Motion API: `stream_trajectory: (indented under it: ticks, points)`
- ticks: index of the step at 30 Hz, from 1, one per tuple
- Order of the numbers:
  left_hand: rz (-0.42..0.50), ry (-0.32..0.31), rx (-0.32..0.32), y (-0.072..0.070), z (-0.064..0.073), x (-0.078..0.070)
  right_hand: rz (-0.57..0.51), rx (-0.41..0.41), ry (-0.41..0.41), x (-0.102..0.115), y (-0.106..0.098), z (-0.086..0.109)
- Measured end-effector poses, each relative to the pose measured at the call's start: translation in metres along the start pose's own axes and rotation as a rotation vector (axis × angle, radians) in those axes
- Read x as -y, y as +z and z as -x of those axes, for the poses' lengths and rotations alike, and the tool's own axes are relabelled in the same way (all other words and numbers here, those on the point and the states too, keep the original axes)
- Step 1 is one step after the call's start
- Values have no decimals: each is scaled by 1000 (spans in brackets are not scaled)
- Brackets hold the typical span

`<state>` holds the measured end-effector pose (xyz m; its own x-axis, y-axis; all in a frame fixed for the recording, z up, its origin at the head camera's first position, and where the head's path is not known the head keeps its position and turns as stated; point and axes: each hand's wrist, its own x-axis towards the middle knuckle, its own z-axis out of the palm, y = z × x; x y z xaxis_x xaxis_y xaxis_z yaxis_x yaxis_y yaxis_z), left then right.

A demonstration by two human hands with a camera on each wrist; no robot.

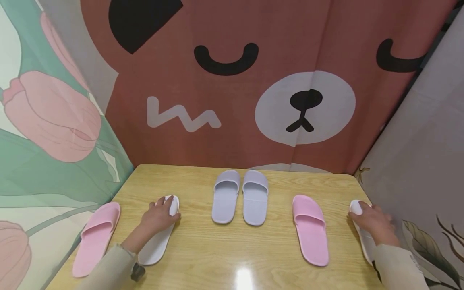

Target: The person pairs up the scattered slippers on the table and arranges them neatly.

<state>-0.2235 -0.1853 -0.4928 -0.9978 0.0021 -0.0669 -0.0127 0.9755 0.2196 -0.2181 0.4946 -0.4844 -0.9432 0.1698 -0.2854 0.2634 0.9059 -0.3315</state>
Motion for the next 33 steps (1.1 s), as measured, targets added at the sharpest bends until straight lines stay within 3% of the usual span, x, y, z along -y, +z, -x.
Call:
stream_trajectory:
  ticks: [18, 33]
  points:
    - [12, 19, -35, -1, 2, 3, -1, -34, 47, 4, 1, 4]
    - [12, 23, -12, -6, 0, 6, 4, -44, 57, 4, 1, 6]
